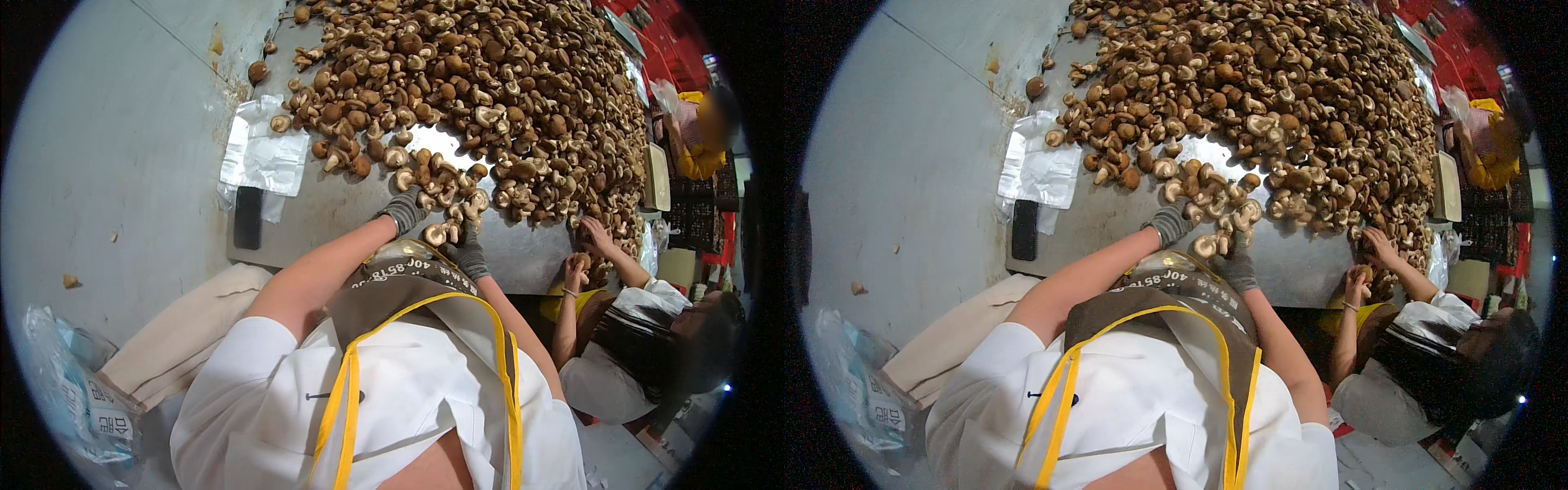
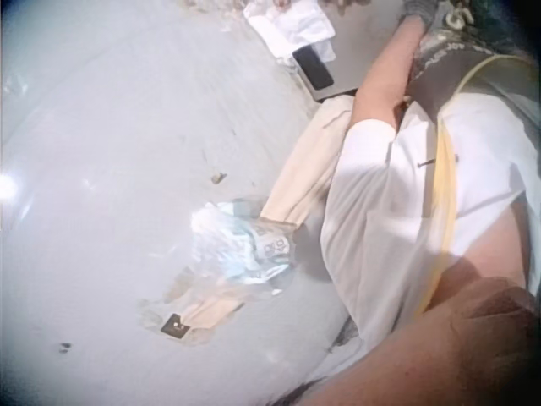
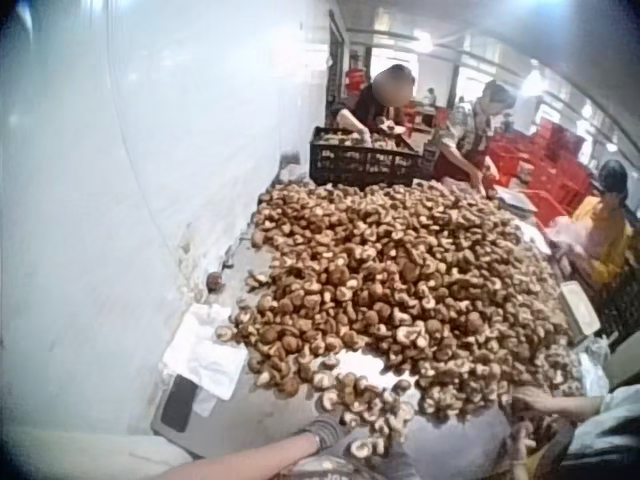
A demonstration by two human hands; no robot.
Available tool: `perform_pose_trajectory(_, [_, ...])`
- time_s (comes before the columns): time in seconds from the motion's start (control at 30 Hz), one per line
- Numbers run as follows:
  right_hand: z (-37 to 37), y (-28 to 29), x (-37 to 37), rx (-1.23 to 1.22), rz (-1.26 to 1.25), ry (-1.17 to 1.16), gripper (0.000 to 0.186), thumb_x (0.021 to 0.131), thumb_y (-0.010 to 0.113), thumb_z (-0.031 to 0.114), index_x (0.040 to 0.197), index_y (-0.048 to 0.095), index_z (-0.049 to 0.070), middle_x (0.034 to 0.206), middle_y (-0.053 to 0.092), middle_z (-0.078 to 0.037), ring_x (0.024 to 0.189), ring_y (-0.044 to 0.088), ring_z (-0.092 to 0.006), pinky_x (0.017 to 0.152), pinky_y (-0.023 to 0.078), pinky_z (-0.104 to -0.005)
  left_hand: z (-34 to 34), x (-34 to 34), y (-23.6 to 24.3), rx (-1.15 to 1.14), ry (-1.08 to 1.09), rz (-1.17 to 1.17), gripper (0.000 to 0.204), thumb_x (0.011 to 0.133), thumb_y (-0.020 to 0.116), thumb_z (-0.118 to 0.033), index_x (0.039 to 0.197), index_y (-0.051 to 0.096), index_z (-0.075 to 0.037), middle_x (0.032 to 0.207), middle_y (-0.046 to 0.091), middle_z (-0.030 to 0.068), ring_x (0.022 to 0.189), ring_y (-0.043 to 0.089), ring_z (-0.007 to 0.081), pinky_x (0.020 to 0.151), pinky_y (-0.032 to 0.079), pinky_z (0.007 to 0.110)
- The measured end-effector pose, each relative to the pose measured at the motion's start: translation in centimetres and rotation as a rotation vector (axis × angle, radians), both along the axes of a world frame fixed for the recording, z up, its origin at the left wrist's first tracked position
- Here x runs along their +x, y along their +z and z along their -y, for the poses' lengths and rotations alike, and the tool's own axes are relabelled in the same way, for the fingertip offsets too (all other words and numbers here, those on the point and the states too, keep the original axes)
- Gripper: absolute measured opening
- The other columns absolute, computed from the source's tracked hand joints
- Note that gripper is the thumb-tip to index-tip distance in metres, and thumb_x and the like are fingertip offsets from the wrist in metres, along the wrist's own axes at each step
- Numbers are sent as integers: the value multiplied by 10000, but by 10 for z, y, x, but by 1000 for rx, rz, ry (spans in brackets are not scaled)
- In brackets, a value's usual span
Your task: The person sorts a large pile of shiitake mushrooms on a metal table, picking them up by hand and placing them into red crates. Another worker is visible across the table performing similar sorting actions.
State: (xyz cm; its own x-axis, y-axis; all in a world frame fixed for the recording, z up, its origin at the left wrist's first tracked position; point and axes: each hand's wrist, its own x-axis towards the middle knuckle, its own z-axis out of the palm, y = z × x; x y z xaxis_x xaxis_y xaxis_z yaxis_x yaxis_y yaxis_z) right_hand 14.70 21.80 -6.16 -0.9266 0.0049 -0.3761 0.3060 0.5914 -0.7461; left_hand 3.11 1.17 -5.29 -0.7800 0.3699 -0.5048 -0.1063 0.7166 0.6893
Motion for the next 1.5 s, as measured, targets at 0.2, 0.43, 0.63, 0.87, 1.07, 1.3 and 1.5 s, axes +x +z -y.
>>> perform_pose_trajectory(0.2, [-7,4,19,-149,-17,-259,670,825,638,156,1389,283,84,967,622,-191,777,634,-231,688,512,-362,35,-49,65,-408,-227,-293,622,818,588,-381,1283,457,10,1308,450,250,1195,456,346,1017,374,383])
perform_pose_trajectory(0.43, [-1,-7,23,-202,-3,-292,584,831,627,161,1328,346,34,1044,608,-204,908,627,-263,781,502,-361,91,-84,47,-682,265,-455,681,873,510,-365,1425,227,-84,1411,347,198,1303,316,378,1099,192,486])
perform_pose_trajectory(0.63, [-3,-44,18,-105,-52,-168,682,809,643,184,1375,289,44,1293,485,-200,1153,518,-312,957,417,-371,38,-30,-4,-416,-202,-736,486,829,553,-234,1274,491,-48,1329,458,182,1240,416,310,1059,297,424])
perform_pose_trajectory(0.87, [9,-25,25,-506,-78,-334,682,851,563,77,1427,199,48,1368,401,-193,1226,452,-283,964,419,-376,99,-27,41,-74,103,-658,474,740,641,-261,1147,549,-34,1156,529,177,1082,490,336,981,366,430])
perform_pose_trajectory(1.07, [13,4,44,-306,16,-492,688,809,562,-6,1407,223,21,1295,430,-210,1128,515,-252,886,466,-347,163,18,8,-368,210,-592,975,582,772,-506,1341,367,-46,1350,369,220,1250,364,335,1057,304,414])
perform_pose_trajectory(1.3, [16,9,35,255,-19,-313,767,674,750,219,1302,366,2,1200,472,-205,1080,505,-343,923,419,-403,101,3,10,-174,197,-436,901,677,757,-407,1351,319,1,1386,322,230,1276,335,364,1067,318,428])
perform_pose_trajectory(1.5, [14,4,45,-97,-32,-336,848,698,755,190,1373,267,28,1160,500,-164,1004,528,-281,888,444,-360,22,-51,44,-83,45,-98,782,775,678,-398,1366,336,-18,1390,333,230,1267,350,377,1065,335,423])
